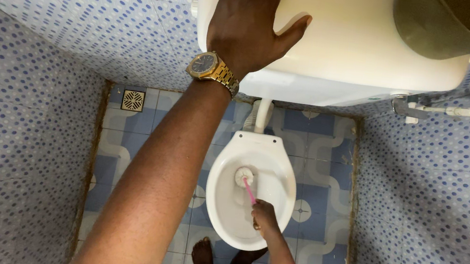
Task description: The person scrubs the inside of a toilet bowl using a pink brush while resting their other hand on the toilet tank.
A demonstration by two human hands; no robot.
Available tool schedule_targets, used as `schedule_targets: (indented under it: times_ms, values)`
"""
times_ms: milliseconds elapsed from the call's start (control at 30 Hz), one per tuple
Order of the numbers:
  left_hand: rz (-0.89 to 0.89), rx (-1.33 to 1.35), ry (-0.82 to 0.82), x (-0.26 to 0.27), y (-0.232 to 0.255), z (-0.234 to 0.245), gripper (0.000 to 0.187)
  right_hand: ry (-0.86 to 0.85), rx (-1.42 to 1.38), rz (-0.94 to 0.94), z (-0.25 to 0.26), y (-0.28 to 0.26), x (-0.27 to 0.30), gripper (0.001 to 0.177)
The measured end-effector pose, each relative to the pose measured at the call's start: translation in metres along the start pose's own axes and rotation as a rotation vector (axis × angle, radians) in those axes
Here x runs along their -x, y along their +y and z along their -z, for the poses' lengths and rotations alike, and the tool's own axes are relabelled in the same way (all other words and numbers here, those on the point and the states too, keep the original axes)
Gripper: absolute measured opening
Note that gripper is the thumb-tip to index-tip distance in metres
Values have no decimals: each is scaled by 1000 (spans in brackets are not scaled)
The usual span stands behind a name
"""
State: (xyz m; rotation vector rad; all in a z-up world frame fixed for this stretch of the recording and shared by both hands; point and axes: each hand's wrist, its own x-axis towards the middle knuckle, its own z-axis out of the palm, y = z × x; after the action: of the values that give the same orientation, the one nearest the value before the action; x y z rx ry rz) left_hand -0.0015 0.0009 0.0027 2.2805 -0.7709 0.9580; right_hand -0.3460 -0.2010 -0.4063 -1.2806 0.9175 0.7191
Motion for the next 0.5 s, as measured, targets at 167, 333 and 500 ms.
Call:
schedule_targets:
  times_ms: [167,333,500]
  values:
    - [28,-43,-40,-1,1,0,47,22,58,-32,0,1,-3,48]
    - [-8,-60,6,-1,1,0,50,114,533,309,-34,5,38,49]
    - [33,-54,-33,-4,5,2,50,29,842,324,-43,37,106,54]
